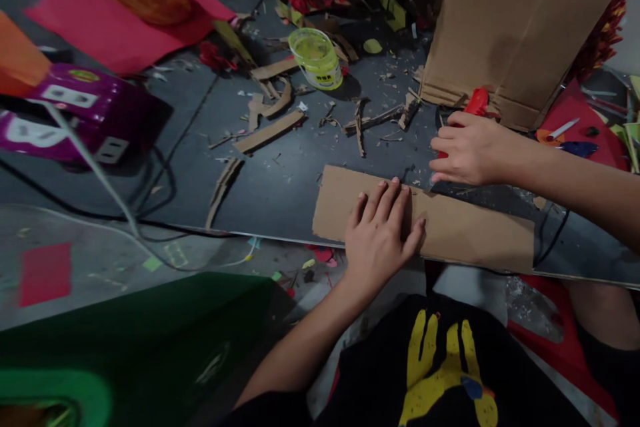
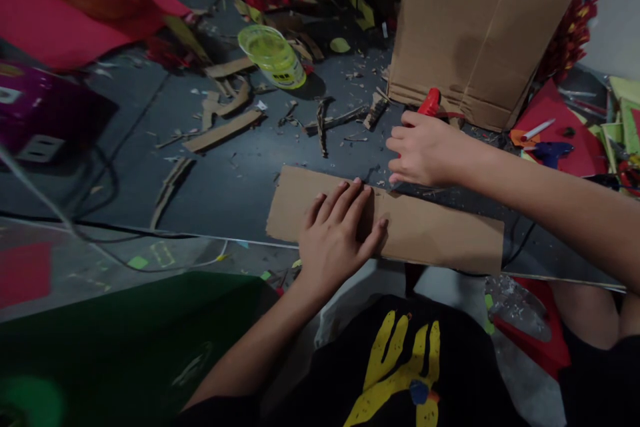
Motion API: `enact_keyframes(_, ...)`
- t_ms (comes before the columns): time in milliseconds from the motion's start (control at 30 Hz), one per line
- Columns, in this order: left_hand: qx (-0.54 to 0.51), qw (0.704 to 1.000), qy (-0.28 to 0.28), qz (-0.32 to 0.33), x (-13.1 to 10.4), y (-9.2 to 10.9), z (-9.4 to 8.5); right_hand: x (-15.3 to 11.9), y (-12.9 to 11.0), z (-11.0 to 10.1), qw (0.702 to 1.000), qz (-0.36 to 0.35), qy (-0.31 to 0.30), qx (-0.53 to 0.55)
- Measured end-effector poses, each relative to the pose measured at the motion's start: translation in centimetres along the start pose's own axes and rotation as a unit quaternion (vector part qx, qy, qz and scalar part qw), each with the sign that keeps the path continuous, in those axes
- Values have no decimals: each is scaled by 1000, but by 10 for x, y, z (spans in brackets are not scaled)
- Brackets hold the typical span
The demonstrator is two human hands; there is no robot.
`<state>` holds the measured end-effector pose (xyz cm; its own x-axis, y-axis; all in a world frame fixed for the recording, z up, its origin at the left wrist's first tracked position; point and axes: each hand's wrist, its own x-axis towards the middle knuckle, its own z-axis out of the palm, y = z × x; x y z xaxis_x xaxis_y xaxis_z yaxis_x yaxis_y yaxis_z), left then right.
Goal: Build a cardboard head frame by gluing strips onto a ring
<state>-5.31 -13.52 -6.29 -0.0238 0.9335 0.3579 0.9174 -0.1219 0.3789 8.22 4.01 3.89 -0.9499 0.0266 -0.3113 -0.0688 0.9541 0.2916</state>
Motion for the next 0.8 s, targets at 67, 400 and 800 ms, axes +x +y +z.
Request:
enact_keyframes(67,-7,1000,-3,-4,0,0,0,2,-2,0,1000,7,-5,-1)
enact_keyframes(400,-18,1000,-8,-12,0,0,0,17,-14,-24,997,10,-70,-6)
enact_keyframes(800,-27,999,-10,-17,-1,-1,2,8,-63,-36,978,30,-15,-207)
